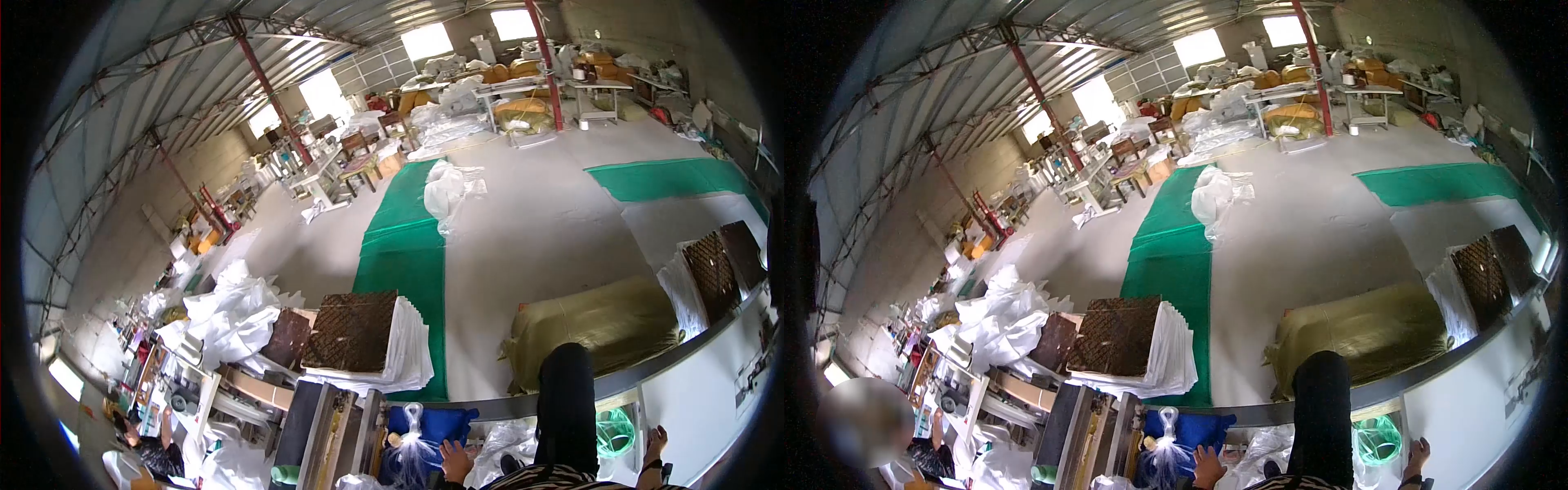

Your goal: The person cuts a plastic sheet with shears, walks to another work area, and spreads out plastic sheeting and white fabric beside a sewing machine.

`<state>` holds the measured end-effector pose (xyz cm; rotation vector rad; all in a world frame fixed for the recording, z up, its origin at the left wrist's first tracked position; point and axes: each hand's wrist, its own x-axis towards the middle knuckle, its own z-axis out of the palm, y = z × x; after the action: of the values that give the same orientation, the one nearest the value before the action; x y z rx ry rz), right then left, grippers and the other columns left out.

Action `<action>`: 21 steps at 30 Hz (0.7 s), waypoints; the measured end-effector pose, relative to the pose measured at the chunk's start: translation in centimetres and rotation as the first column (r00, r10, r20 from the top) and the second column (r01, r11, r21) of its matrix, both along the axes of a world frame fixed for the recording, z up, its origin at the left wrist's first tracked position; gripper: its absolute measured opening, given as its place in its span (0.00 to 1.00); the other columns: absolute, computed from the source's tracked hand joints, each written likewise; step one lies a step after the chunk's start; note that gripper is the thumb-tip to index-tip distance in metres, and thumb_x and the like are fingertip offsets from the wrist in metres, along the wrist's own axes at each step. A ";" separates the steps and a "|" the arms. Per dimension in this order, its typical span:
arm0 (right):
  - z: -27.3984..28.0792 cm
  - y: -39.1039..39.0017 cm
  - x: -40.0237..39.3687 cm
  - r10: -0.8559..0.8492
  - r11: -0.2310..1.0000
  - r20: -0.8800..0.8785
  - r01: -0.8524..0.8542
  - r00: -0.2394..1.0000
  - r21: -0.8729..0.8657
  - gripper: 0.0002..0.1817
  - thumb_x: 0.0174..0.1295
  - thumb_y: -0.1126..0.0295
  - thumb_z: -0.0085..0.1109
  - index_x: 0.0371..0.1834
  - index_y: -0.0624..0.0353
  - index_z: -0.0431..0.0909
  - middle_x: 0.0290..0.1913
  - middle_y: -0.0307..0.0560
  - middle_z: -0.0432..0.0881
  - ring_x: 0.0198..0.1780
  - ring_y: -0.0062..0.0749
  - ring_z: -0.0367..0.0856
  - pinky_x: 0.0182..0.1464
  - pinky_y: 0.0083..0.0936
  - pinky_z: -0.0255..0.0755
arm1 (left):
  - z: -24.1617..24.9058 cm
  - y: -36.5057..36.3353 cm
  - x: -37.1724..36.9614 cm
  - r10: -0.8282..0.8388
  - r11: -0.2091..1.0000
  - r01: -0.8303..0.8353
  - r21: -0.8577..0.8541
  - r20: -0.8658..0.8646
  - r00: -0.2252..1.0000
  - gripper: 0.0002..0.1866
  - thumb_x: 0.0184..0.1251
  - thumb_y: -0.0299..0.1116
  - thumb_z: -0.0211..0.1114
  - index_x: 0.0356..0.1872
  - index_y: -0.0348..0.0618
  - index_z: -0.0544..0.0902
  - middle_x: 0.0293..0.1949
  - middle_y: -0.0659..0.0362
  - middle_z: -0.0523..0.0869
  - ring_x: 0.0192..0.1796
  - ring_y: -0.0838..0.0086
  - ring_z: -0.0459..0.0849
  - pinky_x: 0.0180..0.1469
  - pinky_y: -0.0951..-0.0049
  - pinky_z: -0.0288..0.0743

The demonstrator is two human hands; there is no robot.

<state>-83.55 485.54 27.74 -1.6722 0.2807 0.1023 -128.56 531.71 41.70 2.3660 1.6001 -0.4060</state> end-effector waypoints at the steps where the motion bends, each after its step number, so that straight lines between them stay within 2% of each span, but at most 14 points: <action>1: 1.9 2.5 -0.2 -0.017 0.992 -0.087 0.028 0.996 0.124 0.16 0.58 0.72 0.60 0.51 0.57 0.75 0.37 0.34 0.78 0.35 0.17 0.73 0.36 0.15 0.69 | -4.6 0.4 -1.2 -0.120 0.963 0.118 0.241 -0.007 0.993 0.33 0.58 0.47 0.64 0.60 0.35 0.69 0.64 0.47 0.70 0.66 0.55 0.68 0.65 0.60 0.63; 2: 6.3 6.6 -1.0 0.004 0.973 -0.135 0.027 0.991 0.229 0.17 0.61 0.69 0.60 0.53 0.56 0.74 0.38 0.34 0.78 0.36 0.15 0.73 0.36 0.13 0.68 | -4.8 1.1 -1.6 -0.082 0.969 0.082 0.235 -0.010 0.997 0.33 0.58 0.47 0.64 0.60 0.35 0.69 0.64 0.47 0.70 0.66 0.55 0.68 0.65 0.60 0.63; 3: 7.5 9.4 -0.4 0.149 0.929 -0.062 -0.118 0.987 0.352 0.18 0.64 0.66 0.58 0.56 0.53 0.72 0.40 0.32 0.78 0.39 0.14 0.73 0.37 0.12 0.68 | -3.7 2.4 -1.4 -0.039 0.998 0.046 -0.037 0.169 0.985 0.30 0.60 0.48 0.61 0.57 0.36 0.73 0.61 0.47 0.73 0.62 0.53 0.72 0.60 0.57 0.68; 4: 10.8 14.0 -1.0 0.168 0.871 0.030 -0.163 0.985 0.463 0.17 0.64 0.66 0.58 0.56 0.52 0.73 0.39 0.32 0.77 0.39 0.14 0.73 0.37 0.11 0.67 | -2.0 3.8 -0.9 0.049 0.952 0.058 -0.301 0.335 0.941 0.27 0.62 0.49 0.57 0.54 0.37 0.76 0.58 0.47 0.76 0.58 0.51 0.76 0.56 0.55 0.73; 5: 16.1 18.8 -2.7 0.270 0.802 0.141 -0.304 0.952 0.514 0.16 0.65 0.67 0.57 0.56 0.52 0.73 0.39 0.31 0.77 0.39 0.14 0.73 0.36 0.11 0.66 | 1.3 4.0 0.1 0.089 0.976 0.031 -0.215 0.527 0.845 0.22 0.64 0.45 0.57 0.52 0.38 0.78 0.54 0.50 0.80 0.53 0.57 0.80 0.53 0.59 0.75; 6: 25.7 24.4 -7.2 0.331 0.786 0.044 -0.301 0.943 0.539 0.14 0.67 0.67 0.55 0.54 0.53 0.73 0.40 0.32 0.76 0.40 0.16 0.74 0.37 0.12 0.67 | 5.6 3.5 1.7 0.096 0.991 -0.007 -0.130 0.694 0.713 0.18 0.67 0.41 0.56 0.49 0.38 0.80 0.50 0.53 0.83 0.48 0.63 0.84 0.51 0.64 0.76; 7: 30.0 27.9 -9.1 0.511 0.586 0.136 -0.460 0.849 0.668 0.12 0.68 0.65 0.54 0.53 0.52 0.73 0.42 0.32 0.77 0.42 0.19 0.75 0.37 0.14 0.68 | 8.9 3.4 3.3 0.170 0.977 0.022 -0.210 0.845 0.508 0.15 0.68 0.34 0.56 0.51 0.39 0.79 0.48 0.54 0.84 0.47 0.67 0.84 0.50 0.68 0.76; 8: 36.2 31.6 -13.0 0.592 0.469 0.176 -0.514 0.787 0.719 0.12 0.68 0.63 0.53 0.53 0.51 0.72 0.42 0.34 0.77 0.43 0.21 0.76 0.37 0.16 0.69 | 12.4 3.3 4.8 0.246 0.960 0.068 -0.273 0.932 0.267 0.13 0.68 0.28 0.55 0.52 0.39 0.79 0.47 0.54 0.84 0.45 0.71 0.83 0.49 0.72 0.76; 10: 42.3 35.5 -18.6 0.773 0.252 0.174 -0.547 0.610 0.799 0.19 0.68 0.58 0.52 0.58 0.53 0.67 0.48 0.40 0.78 0.50 0.30 0.78 0.41 0.21 0.74 | 22.9 1.9 6.2 0.276 0.938 0.200 -0.284 0.959 0.064 0.15 0.68 0.24 0.56 0.55 0.36 0.77 0.48 0.55 0.82 0.48 0.75 0.81 0.49 0.77 0.74; 12: 44.5 37.9 -22.0 0.884 -0.036 0.279 -0.539 0.376 0.842 0.24 0.69 0.55 0.48 0.64 0.53 0.63 0.57 0.48 0.74 0.59 0.39 0.75 0.49 0.33 0.76 | 28.6 0.4 6.1 0.231 0.952 0.249 -0.179 0.952 -0.200 0.15 0.68 0.24 0.56 0.55 0.35 0.75 0.52 0.53 0.79 0.49 0.73 0.79 0.52 0.75 0.72; 14: 46.6 39.4 -25.7 0.908 -0.248 0.363 -0.428 0.211 0.869 0.27 0.70 0.55 0.47 0.69 0.54 0.58 0.63 0.53 0.69 0.63 0.44 0.71 0.55 0.39 0.74 | 31.6 -0.8 5.1 0.162 0.978 0.174 -0.114 0.941 -0.298 0.14 0.67 0.25 0.59 0.53 0.34 0.77 0.52 0.52 0.78 0.51 0.69 0.78 0.55 0.70 0.70; 16: 47.0 40.7 -27.8 0.908 -0.344 0.402 -0.343 0.114 0.874 0.28 0.70 0.55 0.46 0.70 0.54 0.57 0.64 0.53 0.67 0.64 0.45 0.69 0.56 0.41 0.72 | 32.2 -1.1 3.7 -0.047 0.999 -0.032 0.039 0.943 -0.330 0.13 0.64 0.24 0.62 0.49 0.34 0.79 0.49 0.52 0.78 0.51 0.67 0.77 0.55 0.69 0.70; 18: 47.1 41.5 -29.2 0.908 -0.392 0.418 -0.289 0.032 0.873 0.29 0.70 0.54 0.46 0.70 0.54 0.56 0.65 0.53 0.66 0.64 0.46 0.68 0.56 0.42 0.71 | 32.6 -1.4 2.4 -0.084 0.989 -0.144 0.030 0.921 -0.380 0.13 0.60 0.20 0.63 0.47 0.35 0.80 0.47 0.53 0.79 0.50 0.67 0.77 0.54 0.71 0.70; 21: 47.0 42.0 -30.9 0.898 -0.439 0.432 -0.239 -0.085 0.866 0.29 0.70 0.53 0.42 0.70 0.53 0.55 0.67 0.52 0.64 0.64 0.45 0.67 0.55 0.42 0.69 | 32.7 -1.9 1.0 -0.101 0.975 -0.222 0.001 0.891 -0.442 0.11 0.60 0.20 0.64 0.45 0.34 0.81 0.44 0.54 0.79 0.48 0.68 0.77 0.53 0.71 0.70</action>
<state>-114.48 527.58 74.73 -0.0864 -0.5935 1.7535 -127.55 529.76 74.38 1.2807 0.5844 1.6631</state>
